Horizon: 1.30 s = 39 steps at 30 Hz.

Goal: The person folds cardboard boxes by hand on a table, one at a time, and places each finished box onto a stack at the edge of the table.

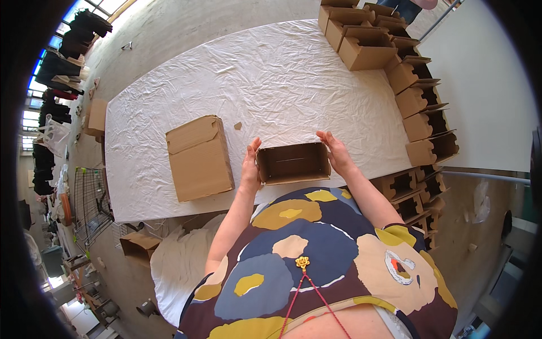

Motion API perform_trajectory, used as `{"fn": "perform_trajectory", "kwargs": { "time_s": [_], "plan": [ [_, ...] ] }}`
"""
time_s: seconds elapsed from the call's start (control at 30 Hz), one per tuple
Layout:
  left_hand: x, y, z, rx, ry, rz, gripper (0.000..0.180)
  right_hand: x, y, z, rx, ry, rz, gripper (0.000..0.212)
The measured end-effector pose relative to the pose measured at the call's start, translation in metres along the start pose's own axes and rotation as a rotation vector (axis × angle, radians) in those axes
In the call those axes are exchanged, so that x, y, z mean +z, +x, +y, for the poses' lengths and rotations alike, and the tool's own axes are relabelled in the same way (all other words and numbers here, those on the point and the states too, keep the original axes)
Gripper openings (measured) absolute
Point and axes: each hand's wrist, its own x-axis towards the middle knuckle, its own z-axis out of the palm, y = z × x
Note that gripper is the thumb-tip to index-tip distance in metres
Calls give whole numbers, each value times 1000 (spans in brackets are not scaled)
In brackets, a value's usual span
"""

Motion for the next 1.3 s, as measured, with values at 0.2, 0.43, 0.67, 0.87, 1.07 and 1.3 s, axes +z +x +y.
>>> {"fn": "perform_trajectory", "kwargs": {
  "time_s": [0.2,0.43,0.67,0.87,1.07,1.3],
  "plan": [
    [-12,-8,-2,-27,-61,-104,68,-9,-18,-10,54,41,-80,66],
    [-24,-23,-3,22,-121,-162,73,-12,-37,-12,28,33,-224,75],
    [-25,-25,1,28,-114,-229,77,-14,-37,-13,-4,-35,-248,80],
    [-30,-6,1,-79,108,-168,85,-12,-33,-14,38,-49,-182,81],
    [-18,0,23,-218,296,-89,98,-12,-28,-12,46,-8,-149,78],
    [-19,25,-27,-99,619,26,94,-8,-32,-15,31,-86,-139,75]
  ]
}}
